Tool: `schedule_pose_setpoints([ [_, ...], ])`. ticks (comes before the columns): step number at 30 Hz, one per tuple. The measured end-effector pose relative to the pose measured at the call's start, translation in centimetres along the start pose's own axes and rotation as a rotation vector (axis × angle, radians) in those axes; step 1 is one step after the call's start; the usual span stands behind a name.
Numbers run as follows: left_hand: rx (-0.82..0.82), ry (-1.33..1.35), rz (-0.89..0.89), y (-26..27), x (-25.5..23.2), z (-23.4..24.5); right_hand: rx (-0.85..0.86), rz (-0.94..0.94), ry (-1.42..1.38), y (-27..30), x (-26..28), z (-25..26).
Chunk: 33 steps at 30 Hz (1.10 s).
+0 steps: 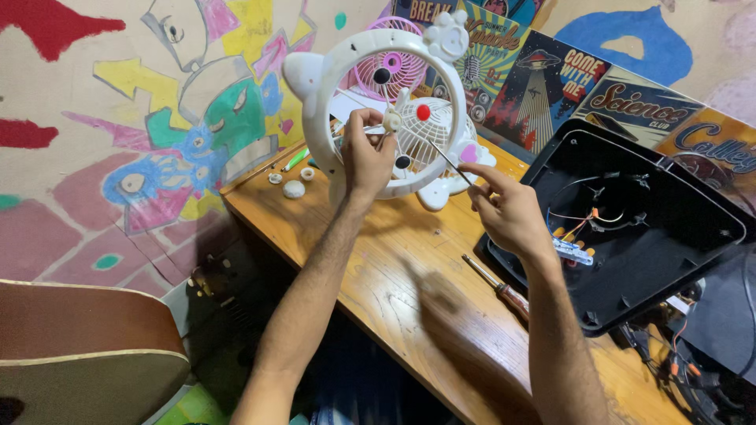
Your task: The person disassembles a small white and pink electric fan on a wooden table. They use a screwdriver to remove screws from the front grille, then detach the grille, fan blade, and central cap, placing the parts on the table.
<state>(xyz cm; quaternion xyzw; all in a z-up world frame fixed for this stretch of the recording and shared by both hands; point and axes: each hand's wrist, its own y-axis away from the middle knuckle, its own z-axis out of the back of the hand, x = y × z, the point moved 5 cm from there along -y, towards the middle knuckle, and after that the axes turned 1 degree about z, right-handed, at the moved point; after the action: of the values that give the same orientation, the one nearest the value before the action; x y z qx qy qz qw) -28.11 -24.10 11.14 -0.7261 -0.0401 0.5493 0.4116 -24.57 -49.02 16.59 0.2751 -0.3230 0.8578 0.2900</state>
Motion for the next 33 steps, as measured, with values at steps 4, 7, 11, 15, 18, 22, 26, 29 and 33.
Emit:
schedule_pose_setpoints([
  [4,-0.079,0.119,0.021,0.2,1.2,-1.4,-0.010,-0.071,0.135,-1.1,-0.5,-1.4],
  [7,-0.117,0.098,-0.028,0.2,1.5,-2.5,-0.062,0.015,0.176,-2.3,-0.3,-2.0],
  [11,-0.142,0.099,-0.011,0.2,1.8,-3.9,-0.074,0.011,0.166,-3.8,-1.2,-2.7],
  [15,-0.128,0.052,-0.057,-0.4,1.8,-4.3,-0.091,0.051,0.152,-5.3,-1.8,-3.4],
  [18,-0.143,-0.026,-0.130,-0.7,1.7,-4.4,-0.072,0.035,0.156,-6.3,-2.5,-3.8],
  [22,-0.148,-0.055,-0.122,-0.9,2.3,-5.0,-0.071,0.053,0.160,-7.3,-3.4,-4.1],
  [26,-0.138,-0.067,-0.095,-0.9,2.8,-5.4,-0.063,0.055,0.148,-7.9,-4.2,-4.1],
  [29,-0.125,-0.105,-0.154,-0.9,2.6,-5.7,-0.053,0.024,0.156,-8.1,-4.6,-3.9],
  [33,-0.124,-0.116,-0.150,-0.8,2.5,-5.8,-0.065,0.030,0.146,-8.1,-4.6,-3.9],
])
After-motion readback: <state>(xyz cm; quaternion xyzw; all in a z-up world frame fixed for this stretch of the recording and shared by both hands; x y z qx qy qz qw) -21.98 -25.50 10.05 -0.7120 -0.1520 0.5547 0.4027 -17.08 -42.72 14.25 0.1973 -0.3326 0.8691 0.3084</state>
